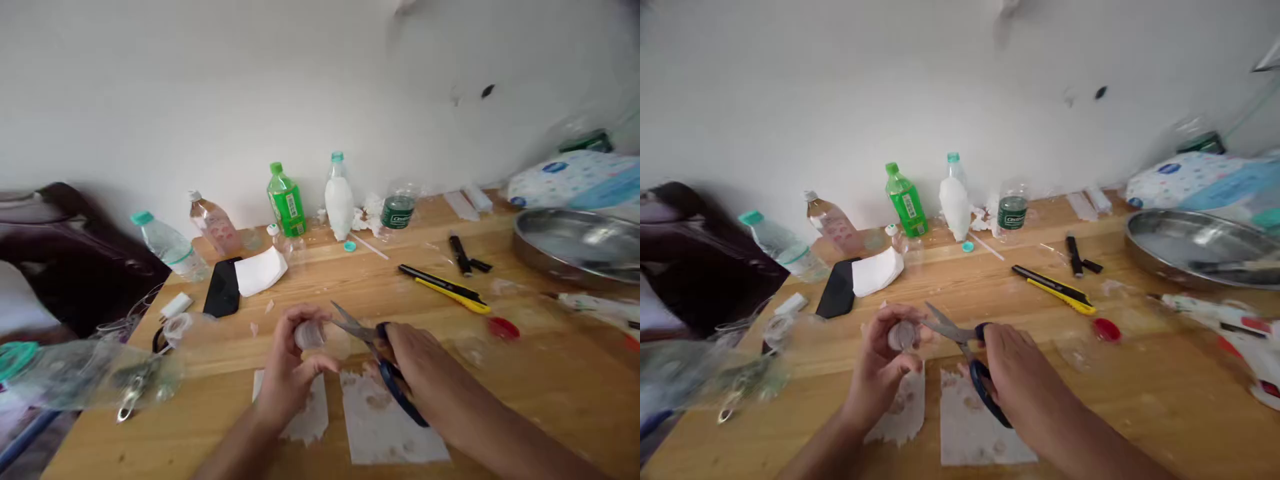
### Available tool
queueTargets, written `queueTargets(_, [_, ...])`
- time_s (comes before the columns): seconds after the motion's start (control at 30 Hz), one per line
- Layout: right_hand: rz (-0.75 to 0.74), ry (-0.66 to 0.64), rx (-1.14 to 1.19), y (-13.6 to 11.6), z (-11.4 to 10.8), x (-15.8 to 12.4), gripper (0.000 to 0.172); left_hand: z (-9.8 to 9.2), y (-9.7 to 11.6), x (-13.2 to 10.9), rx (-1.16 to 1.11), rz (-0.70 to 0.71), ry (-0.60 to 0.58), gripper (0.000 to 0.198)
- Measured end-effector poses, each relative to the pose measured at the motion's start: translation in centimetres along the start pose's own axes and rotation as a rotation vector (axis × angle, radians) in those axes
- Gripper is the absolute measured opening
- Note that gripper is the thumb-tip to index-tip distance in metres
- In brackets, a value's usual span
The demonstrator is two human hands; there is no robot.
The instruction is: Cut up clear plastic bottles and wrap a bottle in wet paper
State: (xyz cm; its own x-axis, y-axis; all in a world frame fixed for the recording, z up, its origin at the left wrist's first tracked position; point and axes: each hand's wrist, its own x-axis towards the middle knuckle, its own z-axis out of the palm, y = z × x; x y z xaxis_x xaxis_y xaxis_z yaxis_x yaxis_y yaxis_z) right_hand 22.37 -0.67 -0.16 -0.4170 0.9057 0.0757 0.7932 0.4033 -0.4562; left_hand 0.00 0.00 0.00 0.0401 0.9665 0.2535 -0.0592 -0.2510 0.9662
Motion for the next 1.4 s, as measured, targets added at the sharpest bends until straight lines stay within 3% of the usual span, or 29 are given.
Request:
queueTargets(0.13, [0.030, 0.011, 0.070, -0.5, 0.4, 0.1, 0.017, 0.6, -0.1, 0.1, -0.081, 0.034, 0.018, 0.045])
queueTargets(0.37, [0.141, -0.004, 0.137, -0.9, 0.7, -0.1, 0.019, 1.3, -0.4, -0.5, -0.160, -0.023, 0.007, 0.044])
queueTargets(0.63, [0.026, 0.035, 0.094, -0.1, 0.7, -0.2, 0.012, 0.8, -0.2, 0.0, -0.025, 0.082, 0.045, 0.052])
queueTargets(0.93, [0.031, 0.010, 0.102, -0.2, 0.6, -0.3, 0.007, 0.7, -0.5, -0.4, 0.029, 0.163, 0.012, 0.057])
queueTargets(1.2, [0.082, -0.041, 0.124, -0.3, 0.5, -0.3, 0.002, 1.1, 0.1, 0.0, -0.043, 0.094, 0.048, 0.054])
queueTargets(1.4, [0.138, -0.098, 0.124, -0.3, 0.8, -0.1, 0.011, 1.3, -0.1, 0.1, -0.164, -0.040, 0.084, 0.052])
